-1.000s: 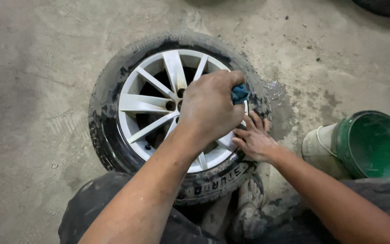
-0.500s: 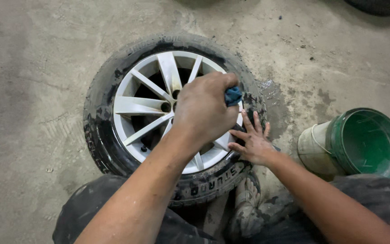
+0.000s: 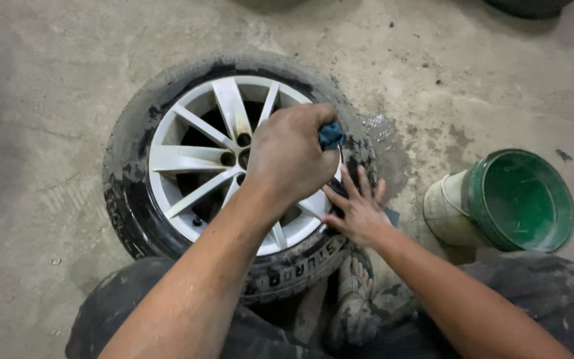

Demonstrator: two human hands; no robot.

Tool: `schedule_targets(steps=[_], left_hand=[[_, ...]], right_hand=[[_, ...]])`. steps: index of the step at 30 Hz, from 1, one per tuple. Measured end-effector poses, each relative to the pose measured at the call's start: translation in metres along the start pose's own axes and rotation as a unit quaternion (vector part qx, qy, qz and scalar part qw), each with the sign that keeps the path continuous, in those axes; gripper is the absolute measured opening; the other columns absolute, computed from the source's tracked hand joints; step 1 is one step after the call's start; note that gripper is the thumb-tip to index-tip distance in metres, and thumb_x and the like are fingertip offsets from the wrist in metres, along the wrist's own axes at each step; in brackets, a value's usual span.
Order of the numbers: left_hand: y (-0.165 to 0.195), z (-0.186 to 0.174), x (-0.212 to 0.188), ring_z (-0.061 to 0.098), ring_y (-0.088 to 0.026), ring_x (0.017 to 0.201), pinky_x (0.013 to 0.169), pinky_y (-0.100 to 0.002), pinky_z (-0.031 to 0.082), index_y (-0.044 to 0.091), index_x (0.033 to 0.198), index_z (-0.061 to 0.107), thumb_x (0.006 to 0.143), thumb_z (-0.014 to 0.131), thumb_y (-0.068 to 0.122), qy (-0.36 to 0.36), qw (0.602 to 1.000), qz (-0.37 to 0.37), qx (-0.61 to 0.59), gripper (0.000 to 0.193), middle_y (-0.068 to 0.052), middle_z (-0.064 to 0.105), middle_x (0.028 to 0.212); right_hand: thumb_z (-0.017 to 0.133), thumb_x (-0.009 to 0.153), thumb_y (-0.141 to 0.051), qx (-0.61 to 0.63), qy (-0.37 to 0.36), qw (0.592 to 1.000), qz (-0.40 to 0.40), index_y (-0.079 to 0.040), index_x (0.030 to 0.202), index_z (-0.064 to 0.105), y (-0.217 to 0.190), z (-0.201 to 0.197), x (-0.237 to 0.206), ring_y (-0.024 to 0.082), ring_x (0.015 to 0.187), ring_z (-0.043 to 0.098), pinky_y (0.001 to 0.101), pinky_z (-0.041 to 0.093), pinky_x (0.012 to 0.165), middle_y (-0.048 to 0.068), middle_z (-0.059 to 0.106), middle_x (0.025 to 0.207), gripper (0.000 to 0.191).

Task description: The person scrubs the white alloy rim of a car tire with a blue sponge and a small brush, focusing on the spokes and center hub. They repeatedly dip the sponge into a nearby green bucket of water and wipe the rim surfaces.

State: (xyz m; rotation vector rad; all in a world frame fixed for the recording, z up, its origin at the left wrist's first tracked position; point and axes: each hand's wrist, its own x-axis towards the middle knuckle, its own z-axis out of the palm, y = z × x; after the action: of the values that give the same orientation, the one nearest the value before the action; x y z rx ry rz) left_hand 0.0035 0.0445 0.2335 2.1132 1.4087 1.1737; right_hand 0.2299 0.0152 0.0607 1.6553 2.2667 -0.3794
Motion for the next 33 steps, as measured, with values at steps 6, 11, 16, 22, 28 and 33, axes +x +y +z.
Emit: schedule_targets(steps=[6, 11, 16, 22, 28, 33], left_hand=[[0.006, -0.003, -0.011, 0.070, -0.035, 0.092, 0.081, -0.047, 0.054, 0.010, 0.097, 0.074, 0.076, 0.073, 0.014, -0.056, 0.997, -0.044, 0.011, 0.022, -0.014, 0.072, 0.089], [0.002, -0.011, -0.010, 0.071, -0.034, 0.092, 0.082, -0.046, 0.055, 0.012, 0.106, 0.075, 0.072, 0.073, 0.014, 0.008, 0.999, -0.030, -0.011, 0.035, -0.013, 0.073, 0.095], [0.004, -0.012, -0.008, 0.070, -0.034, 0.094, 0.082, -0.047, 0.054, 0.011, 0.100, 0.075, 0.070, 0.072, 0.012, -0.028, 0.998, -0.050, 0.011, 0.030, -0.012, 0.072, 0.093], [0.001, -0.023, -0.005, 0.070, -0.034, 0.093, 0.082, -0.047, 0.054, 0.010, 0.099, 0.073, 0.071, 0.071, 0.011, 0.019, 0.999, -0.034, -0.008, 0.027, -0.012, 0.073, 0.094], [0.001, -0.019, -0.005, 0.070, -0.033, 0.092, 0.082, -0.046, 0.054, 0.009, 0.096, 0.072, 0.073, 0.070, 0.009, 0.026, 0.999, -0.022, -0.021, 0.023, -0.011, 0.072, 0.091], [0.001, -0.018, -0.001, 0.070, -0.033, 0.089, 0.080, -0.047, 0.054, 0.008, 0.091, 0.069, 0.072, 0.071, 0.009, 0.017, 1.000, -0.013, -0.013, 0.019, -0.011, 0.070, 0.087]], right_hand=[[0.047, 0.087, -0.075, 0.031, 0.034, 0.999, -0.001, -0.038, 0.155, 0.042, 0.006, 0.013, -0.007, 0.042, 0.155, -0.012, 0.0779, -0.002, 0.112, 0.008, -0.007, 0.172, 0.077], [0.048, 0.085, -0.073, 0.017, 0.104, 0.993, 0.044, -0.040, 0.151, 0.045, 0.011, 0.008, 0.001, 0.042, 0.154, -0.006, 0.0774, -0.001, 0.111, 0.009, -0.004, 0.171, 0.073], [0.053, 0.092, -0.068, -0.015, 0.112, 0.991, 0.067, -0.043, 0.145, 0.052, 0.012, -0.017, 0.037, 0.040, 0.154, 0.006, 0.0737, 0.006, 0.113, 0.009, 0.010, 0.169, 0.058], [0.081, 0.085, -0.035, 0.097, 0.253, 0.960, 0.075, -0.028, 0.110, 0.079, 0.028, -0.010, 0.041, 0.028, 0.120, 0.063, 0.0391, 0.051, 0.104, 0.005, 0.067, 0.128, 0.026], [0.089, 0.071, -0.025, 0.318, 0.179, 0.916, 0.166, -0.016, 0.115, 0.068, 0.049, -0.012, 0.063, 0.026, 0.092, 0.072, 0.0378, 0.058, 0.086, 0.008, 0.072, 0.100, 0.049], [0.081, 0.081, -0.022, 0.180, 0.272, 0.943, 0.059, -0.015, 0.098, 0.080, 0.051, -0.027, 0.067, 0.025, 0.093, 0.069, 0.0393, 0.056, 0.086, 0.007, 0.070, 0.101, 0.018]])
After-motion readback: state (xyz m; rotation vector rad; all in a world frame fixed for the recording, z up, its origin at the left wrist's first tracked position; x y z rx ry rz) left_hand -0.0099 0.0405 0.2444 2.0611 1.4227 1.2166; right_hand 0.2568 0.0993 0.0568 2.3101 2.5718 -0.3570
